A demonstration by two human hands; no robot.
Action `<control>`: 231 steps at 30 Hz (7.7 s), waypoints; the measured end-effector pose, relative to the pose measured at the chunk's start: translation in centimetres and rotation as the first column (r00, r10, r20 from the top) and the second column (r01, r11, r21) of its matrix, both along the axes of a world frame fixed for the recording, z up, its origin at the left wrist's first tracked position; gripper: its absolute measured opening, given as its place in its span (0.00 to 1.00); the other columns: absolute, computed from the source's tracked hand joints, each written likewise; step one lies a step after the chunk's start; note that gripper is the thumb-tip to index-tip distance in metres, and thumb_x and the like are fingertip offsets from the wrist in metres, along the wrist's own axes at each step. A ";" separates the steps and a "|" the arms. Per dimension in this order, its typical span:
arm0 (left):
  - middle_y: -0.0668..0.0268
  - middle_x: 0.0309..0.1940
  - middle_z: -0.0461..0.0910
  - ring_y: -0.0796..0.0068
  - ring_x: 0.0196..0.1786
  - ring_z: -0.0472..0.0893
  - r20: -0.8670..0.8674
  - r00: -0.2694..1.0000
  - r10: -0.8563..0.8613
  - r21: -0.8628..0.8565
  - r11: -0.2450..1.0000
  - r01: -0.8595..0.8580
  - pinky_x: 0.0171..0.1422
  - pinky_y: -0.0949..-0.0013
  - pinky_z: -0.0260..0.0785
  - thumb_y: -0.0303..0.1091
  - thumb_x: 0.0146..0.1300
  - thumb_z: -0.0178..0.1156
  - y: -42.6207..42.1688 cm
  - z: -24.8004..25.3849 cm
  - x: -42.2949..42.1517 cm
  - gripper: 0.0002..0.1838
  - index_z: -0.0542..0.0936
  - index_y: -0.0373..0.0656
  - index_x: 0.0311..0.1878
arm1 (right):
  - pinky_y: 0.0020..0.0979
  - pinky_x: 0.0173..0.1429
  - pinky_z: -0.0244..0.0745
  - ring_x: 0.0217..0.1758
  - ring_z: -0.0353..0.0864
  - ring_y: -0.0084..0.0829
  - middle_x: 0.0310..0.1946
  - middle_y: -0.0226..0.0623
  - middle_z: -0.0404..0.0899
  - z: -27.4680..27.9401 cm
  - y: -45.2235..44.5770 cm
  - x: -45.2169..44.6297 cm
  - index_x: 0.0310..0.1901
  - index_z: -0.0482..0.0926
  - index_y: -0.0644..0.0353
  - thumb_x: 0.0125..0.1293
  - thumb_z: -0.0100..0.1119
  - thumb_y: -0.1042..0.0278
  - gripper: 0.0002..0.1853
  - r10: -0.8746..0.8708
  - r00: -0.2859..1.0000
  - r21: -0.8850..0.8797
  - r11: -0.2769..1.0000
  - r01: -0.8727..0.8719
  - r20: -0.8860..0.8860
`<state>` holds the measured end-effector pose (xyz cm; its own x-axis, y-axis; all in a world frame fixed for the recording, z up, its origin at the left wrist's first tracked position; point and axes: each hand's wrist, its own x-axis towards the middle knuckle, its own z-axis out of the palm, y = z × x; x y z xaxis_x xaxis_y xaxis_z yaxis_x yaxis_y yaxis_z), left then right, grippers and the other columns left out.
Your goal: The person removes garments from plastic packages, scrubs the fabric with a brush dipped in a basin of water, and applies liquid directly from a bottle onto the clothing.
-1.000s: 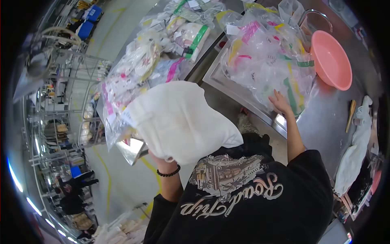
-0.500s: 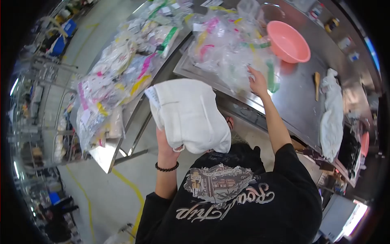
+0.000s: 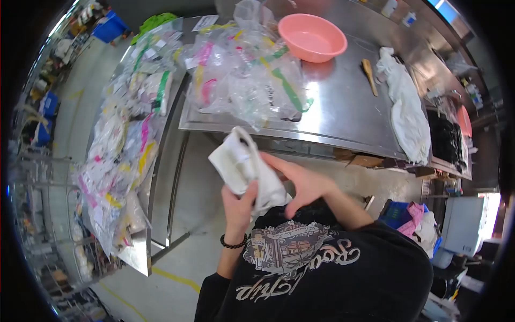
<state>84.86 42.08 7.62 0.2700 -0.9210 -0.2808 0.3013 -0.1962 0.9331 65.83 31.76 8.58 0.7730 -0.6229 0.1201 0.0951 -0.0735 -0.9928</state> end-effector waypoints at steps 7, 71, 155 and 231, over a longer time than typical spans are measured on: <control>0.59 0.46 0.86 0.71 0.44 0.84 -0.012 0.758 -0.653 -0.353 0.712 0.607 0.51 0.70 0.77 0.26 0.65 0.64 -8.0 5.6 -12.2 0.21 0.78 0.32 0.61 | 0.36 0.64 0.75 0.59 0.81 0.35 0.63 0.44 0.78 -0.3 1.1 -17.3 0.67 0.72 0.64 0.40 0.84 0.63 0.48 -0.659 0.736 -0.063 0.750 0.659 -0.156; 0.68 0.30 0.77 0.79 0.31 0.70 0.498 0.710 -0.498 -0.455 0.547 0.703 0.40 0.76 0.67 0.21 0.57 0.65 -33.4 17.9 -37.8 0.08 0.75 0.42 0.30 | 0.31 0.60 0.74 0.50 0.80 0.29 0.48 0.36 0.84 14.1 -9.8 -42.5 0.61 0.77 0.60 0.47 0.78 0.74 0.35 -0.959 0.138 -0.162 0.099 0.982 0.248; 0.60 0.45 0.76 0.53 0.52 0.75 0.945 -0.221 -0.240 0.289 0.298 0.910 0.52 0.54 0.70 0.44 0.51 0.71 -23.1 -13.6 -37.4 0.22 0.77 0.46 0.46 | 0.45 0.46 0.79 0.47 0.79 0.50 0.46 0.43 0.76 -11.1 1.8 -43.1 0.44 0.81 0.59 0.58 0.60 0.71 0.12 -0.483 -0.078 -0.414 0.643 0.645 -0.872; 0.59 0.43 0.86 0.74 0.42 0.80 0.449 0.637 -0.627 0.145 0.755 0.640 0.48 0.74 0.74 0.30 0.67 0.62 -36.3 -2.2 -31.7 0.16 0.84 0.35 0.56 | 0.21 0.52 0.77 0.47 0.82 0.25 0.49 0.43 0.85 7.8 -9.1 -44.1 0.60 0.78 0.72 0.57 0.57 0.81 0.25 -0.916 0.356 0.626 0.390 0.675 0.186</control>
<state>53.12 5.78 5.41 -0.2968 -0.9189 -0.2600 -0.3351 -0.1548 0.9294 21.74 22.67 16.35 -0.2224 -0.9625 -0.1552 0.6258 -0.0189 -0.7798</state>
